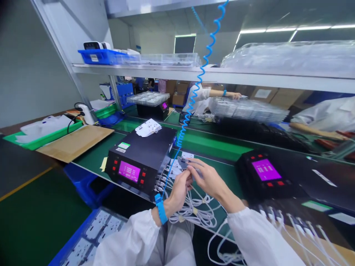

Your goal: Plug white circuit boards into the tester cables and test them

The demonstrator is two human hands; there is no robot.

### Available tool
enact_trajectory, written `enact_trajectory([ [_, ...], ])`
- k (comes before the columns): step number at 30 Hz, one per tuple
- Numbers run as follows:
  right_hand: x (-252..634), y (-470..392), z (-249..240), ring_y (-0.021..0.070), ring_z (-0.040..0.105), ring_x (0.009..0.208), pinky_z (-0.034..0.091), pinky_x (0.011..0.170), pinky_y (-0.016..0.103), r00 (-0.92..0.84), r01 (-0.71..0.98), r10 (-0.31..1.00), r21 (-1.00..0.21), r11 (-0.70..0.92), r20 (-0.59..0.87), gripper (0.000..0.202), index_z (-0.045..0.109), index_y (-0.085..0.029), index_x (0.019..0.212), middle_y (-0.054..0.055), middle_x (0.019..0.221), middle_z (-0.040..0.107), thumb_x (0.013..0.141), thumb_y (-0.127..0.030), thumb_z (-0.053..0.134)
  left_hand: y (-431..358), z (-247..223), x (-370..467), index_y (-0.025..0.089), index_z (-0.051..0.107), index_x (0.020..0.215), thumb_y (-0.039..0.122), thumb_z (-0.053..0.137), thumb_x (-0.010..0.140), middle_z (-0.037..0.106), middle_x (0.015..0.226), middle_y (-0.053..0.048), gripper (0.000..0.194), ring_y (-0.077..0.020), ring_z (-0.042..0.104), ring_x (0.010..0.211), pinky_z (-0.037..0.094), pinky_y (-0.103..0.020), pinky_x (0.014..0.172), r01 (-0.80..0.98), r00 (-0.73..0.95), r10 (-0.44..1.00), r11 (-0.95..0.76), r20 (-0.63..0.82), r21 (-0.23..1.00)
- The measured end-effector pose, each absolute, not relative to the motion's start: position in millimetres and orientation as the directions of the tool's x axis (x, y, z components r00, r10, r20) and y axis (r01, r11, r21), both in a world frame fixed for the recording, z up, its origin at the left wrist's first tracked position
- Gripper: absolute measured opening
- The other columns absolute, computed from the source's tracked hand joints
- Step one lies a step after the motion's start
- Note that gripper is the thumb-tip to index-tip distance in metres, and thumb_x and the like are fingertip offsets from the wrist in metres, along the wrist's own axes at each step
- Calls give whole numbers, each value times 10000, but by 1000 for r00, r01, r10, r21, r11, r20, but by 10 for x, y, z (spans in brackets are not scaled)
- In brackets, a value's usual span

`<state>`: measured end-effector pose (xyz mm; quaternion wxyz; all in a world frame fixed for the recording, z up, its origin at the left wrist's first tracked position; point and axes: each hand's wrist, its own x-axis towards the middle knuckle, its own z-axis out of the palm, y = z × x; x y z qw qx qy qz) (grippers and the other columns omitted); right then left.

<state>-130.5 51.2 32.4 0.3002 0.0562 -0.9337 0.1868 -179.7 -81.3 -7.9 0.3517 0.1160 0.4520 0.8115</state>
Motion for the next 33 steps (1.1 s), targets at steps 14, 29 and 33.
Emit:
enact_trajectory([
  [14,-1386,572,244,289,763,1138,612,1022,437,-584,-9,409,-510,860,701,543,837,-215,1017,116,1195,805,1014,-634,492,-598,-320,-1887,231,479,760,946,553,736,346,613,67,719,-118,315,576,268,-284,574,-303,-734,671,-191,-101,934],
  [29,-1538,687,69,272,792,758,694,666,372,-330,-299,943,-944,-142,-37,472,672,-161,814,53,668,738,767,-596,850,-342,-409,-1821,266,515,804,483,484,1027,595,734,-47,313,-262,592,863,442,-376,914,138,-704,677,-165,214,977],
  [33,-1600,710,8,271,794,805,706,728,399,-330,-370,944,-919,-133,-4,419,700,-150,873,49,748,763,695,-463,913,-299,-340,-1798,259,574,915,421,542,997,659,865,-85,184,-281,609,842,420,-380,868,136,-734,650,-143,196,980],
])
